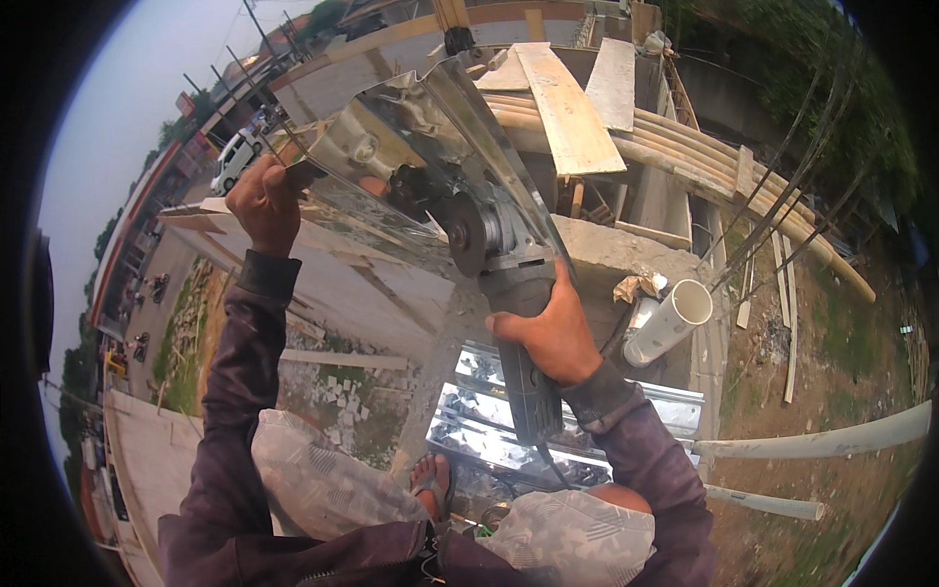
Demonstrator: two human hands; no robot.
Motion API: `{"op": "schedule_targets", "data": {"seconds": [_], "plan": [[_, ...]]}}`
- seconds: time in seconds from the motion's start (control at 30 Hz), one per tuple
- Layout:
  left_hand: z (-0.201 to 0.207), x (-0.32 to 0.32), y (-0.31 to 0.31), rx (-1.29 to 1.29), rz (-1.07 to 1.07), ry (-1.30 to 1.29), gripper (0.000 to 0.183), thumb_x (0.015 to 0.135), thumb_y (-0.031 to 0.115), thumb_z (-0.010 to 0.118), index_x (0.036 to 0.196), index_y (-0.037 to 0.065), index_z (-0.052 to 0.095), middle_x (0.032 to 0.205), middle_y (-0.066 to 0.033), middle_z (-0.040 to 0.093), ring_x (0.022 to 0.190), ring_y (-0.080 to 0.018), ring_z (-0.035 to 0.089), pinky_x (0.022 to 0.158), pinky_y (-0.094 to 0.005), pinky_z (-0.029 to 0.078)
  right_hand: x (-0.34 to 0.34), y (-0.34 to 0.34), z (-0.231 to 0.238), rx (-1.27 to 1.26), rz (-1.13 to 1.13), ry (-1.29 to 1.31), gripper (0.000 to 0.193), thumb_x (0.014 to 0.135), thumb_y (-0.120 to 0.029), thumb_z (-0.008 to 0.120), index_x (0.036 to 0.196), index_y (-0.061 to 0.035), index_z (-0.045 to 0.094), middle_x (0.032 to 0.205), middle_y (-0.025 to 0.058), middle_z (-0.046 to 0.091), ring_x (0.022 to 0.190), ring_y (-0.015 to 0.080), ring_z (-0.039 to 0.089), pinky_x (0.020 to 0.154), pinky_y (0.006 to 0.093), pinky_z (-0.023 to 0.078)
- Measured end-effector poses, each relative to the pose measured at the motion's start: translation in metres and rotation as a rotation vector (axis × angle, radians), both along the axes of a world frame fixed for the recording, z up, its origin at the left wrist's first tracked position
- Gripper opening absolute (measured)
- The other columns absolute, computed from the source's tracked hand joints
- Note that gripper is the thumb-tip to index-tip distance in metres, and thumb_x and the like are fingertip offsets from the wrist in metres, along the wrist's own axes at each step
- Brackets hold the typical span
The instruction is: The person uses an angle grinder to cut a shiny corrugated metal sheet into smaller pieces. They reposition the sheet multiple times, cut along marked lines, and occasionally use a hammer to tap the sheet. Cut pieces are set aside on the work surface.
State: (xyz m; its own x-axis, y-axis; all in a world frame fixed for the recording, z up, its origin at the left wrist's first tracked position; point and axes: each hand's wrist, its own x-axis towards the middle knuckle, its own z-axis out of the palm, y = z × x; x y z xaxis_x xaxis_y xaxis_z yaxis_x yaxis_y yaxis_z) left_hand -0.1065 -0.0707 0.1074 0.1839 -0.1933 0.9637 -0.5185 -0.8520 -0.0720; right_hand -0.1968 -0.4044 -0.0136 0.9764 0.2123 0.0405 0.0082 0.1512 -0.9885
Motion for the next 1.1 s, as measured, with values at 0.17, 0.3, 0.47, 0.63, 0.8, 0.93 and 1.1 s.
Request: {"op": "schedule_targets", "data": {"seconds": [0.17,0.3,0.47,0.63,0.8,0.93,1.1], "plan": [[-0.0011,-0.0065,-0.0009,0.017,0.014,0.033,0.07,0.104,0.06,0.044,0.063,0.003,0.043,0.057,-0.009,0.037,0.05,-0.0243,0.043,0.051,-0.0373,0.034,-0.0039,-0.0002,0.0003,0.023,0.001,0.017,0.08,0.071,-0.008,0.083,0.137,0.0027,0.04,0.117,0.013,0.062,0.105,0.0208,0.063,0.093,0.0348,0.052],[-0.0025,-0.0092,-0.0015,0.022,0.034,0.06,0.071,0.104,0.061,0.042,0.065,0.002,0.044,0.058,-0.009,0.039,0.053,-0.025,0.045,0.053,-0.0377,0.035,-0.0047,0.0005,-0.0023,0.05,0.0,0.01,0.079,0.072,-0.008,0.083,0.137,0.0032,0.04,0.118,0.0129,0.063,0.105,0.0207,0.063,0.094,0.0344,0.051],[-0.0021,-0.0096,-0.0016,0.012,0.049,0.056,0.071,0.103,0.061,0.043,0.065,0.002,0.045,0.058,-0.01,0.039,0.054,-0.0261,0.045,0.054,-0.0385,0.035,-0.0042,0.0012,-0.0049,0.041,-0.005,-0.002,0.08,0.072,-0.009,0.083,0.137,0.0036,0.039,0.119,0.0134,0.063,0.106,0.0208,0.063,0.096,0.0342,0.051],[-0.0019,-0.0068,-0.0044,-0.009,-0.018,-0.014,0.07,0.102,0.059,0.048,0.06,0.005,0.038,0.056,-0.0102,0.031,0.048,-0.0276,0.037,0.05,-0.0395,0.03,-0.0045,0.0008,-0.0026,0.055,-0.004,-0.025,0.081,0.071,-0.009,0.084,0.138,0.0035,0.039,0.12,0.0137,0.062,0.107,0.0208,0.062,0.096,0.0343,0.05],[-0.0018,-0.0073,-0.0047,0.005,0.007,-0.012,0.07,0.103,0.06,0.047,0.06,0.006,0.036,0.056,-0.0105,0.033,0.049,-0.0293,0.038,0.05,-0.0396,0.03,-0.0033,-0.0002,-0.0012,0.026,-0.002,-0.033,0.082,0.071,-0.009,0.083,0.138,0.0039,0.039,0.121,0.0141,0.062,0.109,0.0209,0.062,0.097,0.0342,0.05],[-0.0016,-0.0071,-0.006,0.002,0.015,-0.006,0.07,0.102,0.061,0.047,0.06,0.006,0.036,0.056,-0.0105,0.033,0.049,-0.0292,0.038,0.05,-0.0398,0.03,-0.0023,-0.0004,-0.003,-0.004,-0.016,-0.063,0.084,0.071,-0.008,0.083,0.14,0.0048,0.037,0.122,0.0147,0.061,0.109,0.0214,0.062,0.097,0.0342,0.05],[-0.0007,-0.0063,-0.0094,0.005,0.008,-0.002,0.071,0.102,0.063,0.046,0.06,0.006,0.036,0.056,-0.0103,0.033,0.048,-0.0287,0.037,0.05,-0.0397,0.029,-0.0018,-0.0028,-0.0015,-0.005,-0.02,-0.046,0.086,0.071,-0.008,0.083,0.142,0.0055,0.036,0.122,0.0152,0.061,0.11,0.0217,0.062,0.098,0.0347,0.05]]}}
